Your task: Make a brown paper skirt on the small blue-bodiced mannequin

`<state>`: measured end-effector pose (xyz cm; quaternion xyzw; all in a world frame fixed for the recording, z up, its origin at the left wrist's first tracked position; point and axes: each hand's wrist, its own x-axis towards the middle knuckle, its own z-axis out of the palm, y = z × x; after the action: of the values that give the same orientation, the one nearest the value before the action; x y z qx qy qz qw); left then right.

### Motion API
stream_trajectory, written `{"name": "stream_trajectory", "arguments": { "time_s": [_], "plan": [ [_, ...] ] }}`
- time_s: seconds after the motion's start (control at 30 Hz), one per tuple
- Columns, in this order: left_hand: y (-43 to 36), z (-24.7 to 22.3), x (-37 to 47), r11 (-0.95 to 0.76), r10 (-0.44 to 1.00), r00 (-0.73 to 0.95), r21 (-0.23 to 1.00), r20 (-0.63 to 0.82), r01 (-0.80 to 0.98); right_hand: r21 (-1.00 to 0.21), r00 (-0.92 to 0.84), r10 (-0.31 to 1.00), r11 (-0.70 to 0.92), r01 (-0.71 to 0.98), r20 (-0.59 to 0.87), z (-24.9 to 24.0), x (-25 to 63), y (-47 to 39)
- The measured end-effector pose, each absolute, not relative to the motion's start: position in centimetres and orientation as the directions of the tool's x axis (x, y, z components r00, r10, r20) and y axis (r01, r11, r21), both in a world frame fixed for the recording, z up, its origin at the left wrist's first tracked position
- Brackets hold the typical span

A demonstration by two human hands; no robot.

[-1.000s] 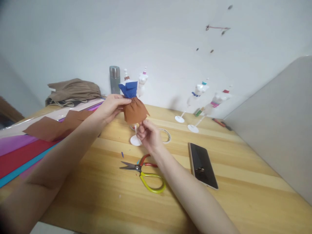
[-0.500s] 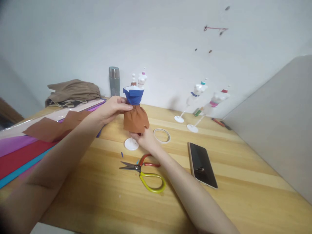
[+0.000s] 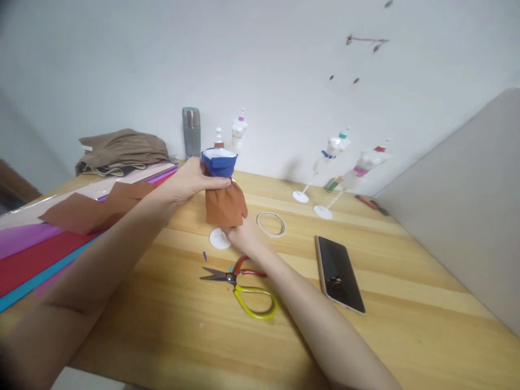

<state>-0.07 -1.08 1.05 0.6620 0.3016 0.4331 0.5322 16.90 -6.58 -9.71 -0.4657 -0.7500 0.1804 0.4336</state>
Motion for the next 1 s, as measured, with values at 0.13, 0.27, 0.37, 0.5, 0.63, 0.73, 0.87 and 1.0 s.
{"name": "stream_trajectory", "arguments": {
  "time_s": [0.13,0.27,0.37,0.5,0.63,0.73,0.87,1.0],
  "plan": [
    [-0.8,1.0,-0.4,-0.248,0.815,0.528,0.967,0.239,-0.056,-0.688,-0.16,0.863,0.482,0.543,0.479,-10.0,16.9,-6.6],
    [-0.7,1.4,-0.9,-0.238,0.749,0.619,0.968,0.238,-0.084,-0.726,-0.11,0.882,0.442,0.527,0.458,-9.5,16.8,-6.8],
    [-0.4,1.4,-1.2,-0.225,0.741,0.632,0.971,0.226,-0.084,-0.734,-0.109,0.883,0.443,0.514,0.456,-9.1,16.7,-6.9],
    [0.2,0.9,-1.6,-0.158,0.719,0.675,0.985,0.165,-0.072,-0.748,-0.106,0.893,0.426,0.509,0.437,-9.0,16.7,-7.0],
    [0.5,0.6,-1.7,-0.135,0.764,0.626,0.988,0.156,-0.08,-0.75,-0.106,0.895,0.422,0.509,0.432,-9.2,16.7,-7.0],
    [0.2,0.7,-1.3,-0.132,0.789,0.593,0.987,0.161,-0.092,-0.748,-0.116,0.893,0.43,0.505,0.434,-9.1,16.7,-7.1],
    [-0.6,0.7,-0.4,-0.179,0.797,0.565,0.976,0.216,-0.121,-0.748,-0.141,0.889,0.444,0.493,0.435,-9.0,16.5,-7.2],
    [-1.0,0.4,0.3,-0.144,0.844,0.501,0.981,0.19,-0.129,-0.781,-0.137,0.902,0.424,0.458,0.41,-8.8,16.2,-7.3]
  ]
}}
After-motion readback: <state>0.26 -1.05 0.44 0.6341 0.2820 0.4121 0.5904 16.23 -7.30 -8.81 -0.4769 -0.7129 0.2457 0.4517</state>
